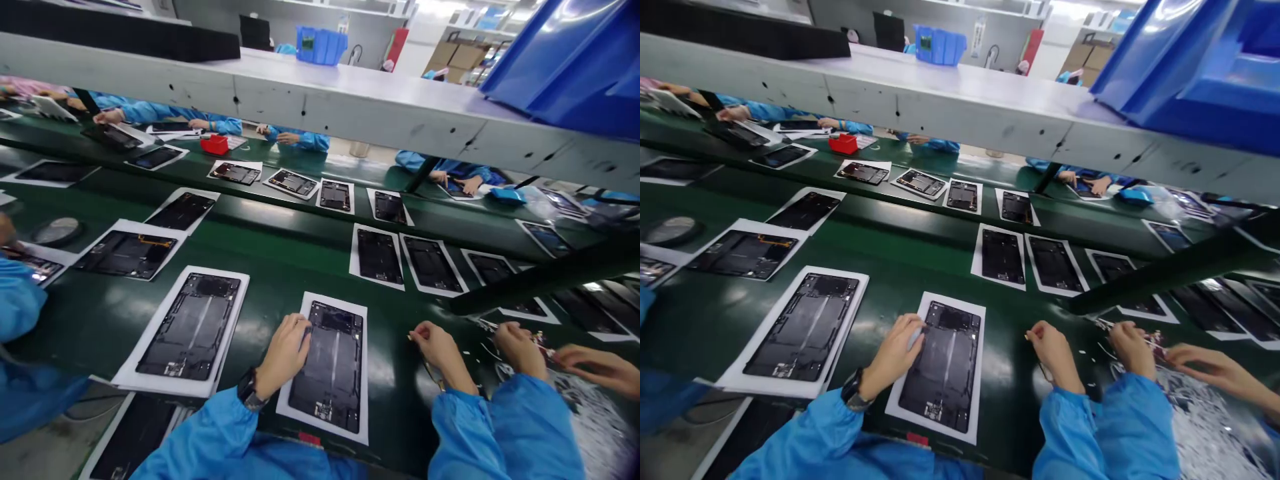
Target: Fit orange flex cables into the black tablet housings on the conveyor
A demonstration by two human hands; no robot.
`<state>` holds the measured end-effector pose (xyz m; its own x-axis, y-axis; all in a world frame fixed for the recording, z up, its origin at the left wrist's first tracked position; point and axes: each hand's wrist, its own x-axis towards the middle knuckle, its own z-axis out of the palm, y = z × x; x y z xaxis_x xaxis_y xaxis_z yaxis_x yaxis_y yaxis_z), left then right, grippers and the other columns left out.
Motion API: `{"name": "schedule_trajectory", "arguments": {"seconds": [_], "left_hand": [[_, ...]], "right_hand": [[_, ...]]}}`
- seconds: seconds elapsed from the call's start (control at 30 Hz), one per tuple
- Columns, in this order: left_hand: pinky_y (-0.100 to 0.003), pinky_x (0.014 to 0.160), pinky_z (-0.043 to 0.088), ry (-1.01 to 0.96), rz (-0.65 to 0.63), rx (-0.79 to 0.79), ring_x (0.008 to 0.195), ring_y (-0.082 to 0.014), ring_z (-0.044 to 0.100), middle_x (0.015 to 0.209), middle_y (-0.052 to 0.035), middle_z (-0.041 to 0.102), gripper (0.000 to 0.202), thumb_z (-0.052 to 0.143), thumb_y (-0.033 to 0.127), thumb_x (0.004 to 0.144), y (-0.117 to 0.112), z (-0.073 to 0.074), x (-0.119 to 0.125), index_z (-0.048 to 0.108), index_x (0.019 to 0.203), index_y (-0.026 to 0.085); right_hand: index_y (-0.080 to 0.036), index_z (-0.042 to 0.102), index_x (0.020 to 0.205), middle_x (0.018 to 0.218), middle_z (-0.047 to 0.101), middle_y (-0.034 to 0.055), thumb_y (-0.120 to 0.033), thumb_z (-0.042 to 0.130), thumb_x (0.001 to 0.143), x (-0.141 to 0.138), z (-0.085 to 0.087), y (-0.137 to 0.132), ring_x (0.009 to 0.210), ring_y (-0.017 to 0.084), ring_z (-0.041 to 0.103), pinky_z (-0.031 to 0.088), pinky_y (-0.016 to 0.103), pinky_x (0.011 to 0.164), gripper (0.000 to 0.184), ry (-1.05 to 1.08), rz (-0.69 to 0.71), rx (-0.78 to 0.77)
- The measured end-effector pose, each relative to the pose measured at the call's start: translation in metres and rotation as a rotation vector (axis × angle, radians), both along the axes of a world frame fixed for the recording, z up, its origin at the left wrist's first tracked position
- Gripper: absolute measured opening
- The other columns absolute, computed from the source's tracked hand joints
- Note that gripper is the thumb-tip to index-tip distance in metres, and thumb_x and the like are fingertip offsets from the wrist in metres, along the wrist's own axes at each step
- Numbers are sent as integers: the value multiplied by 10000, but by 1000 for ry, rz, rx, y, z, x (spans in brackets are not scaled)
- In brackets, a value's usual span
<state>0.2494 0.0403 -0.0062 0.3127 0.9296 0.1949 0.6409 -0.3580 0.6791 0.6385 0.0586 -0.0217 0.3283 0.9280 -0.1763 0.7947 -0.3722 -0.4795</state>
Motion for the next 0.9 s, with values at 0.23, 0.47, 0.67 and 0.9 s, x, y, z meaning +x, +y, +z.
{"name": "schedule_trajectory", "arguments": {"seconds": [0.23, 0.47, 0.67, 0.9], "left_hand": [[-351, 995, 453, -373, -140, -229, 1098, -217, 577, 1150, -63, 634, 264, 624, 266, 868, 19, 37, 41, 601, 1125, 205], [-310, 841, 512, -633, -312, -537, 939, -203, 642, 1023, -80, 667, 404, 707, 293, 789, 6, 39, 95, 569, 1139, 147], [-232, 617, 470, -730, -233, -715, 660, -118, 589, 780, 4, 598, 336, 699, 192, 736, 14, 14, 69, 540, 1027, 133], [-277, 759, 449, -212, -87, -308, 771, -150, 607, 824, 6, 653, 292, 604, 126, 836, 5, 13, 18, 561, 1117, 194]], "right_hand": [[-172, 662, 824, 652, 637, 36, -525, 625, 792, -50, 52, -35, 562, 177, 539, 407, 286, 557, 357, 232, 68, 153], [-202, 593, 734, 764, 607, 43, -629, 597, 843, -131, 86, -33, 574, 146, 483, 383, 279, 549, 441, 226, 322, 343], [-200, 592, 799, 605, 581, -2, -589, 640, 834, -156, 80, -5, 531, 152, 518, 383, 264, 512, 393, 521, 385, 247], [-166, 676, 805, 720, 687, 53, -430, 677, 788, -173, 61, 31, 647, 187, 613, 446, 276, 585, 264, 679, 452, 24]]}}
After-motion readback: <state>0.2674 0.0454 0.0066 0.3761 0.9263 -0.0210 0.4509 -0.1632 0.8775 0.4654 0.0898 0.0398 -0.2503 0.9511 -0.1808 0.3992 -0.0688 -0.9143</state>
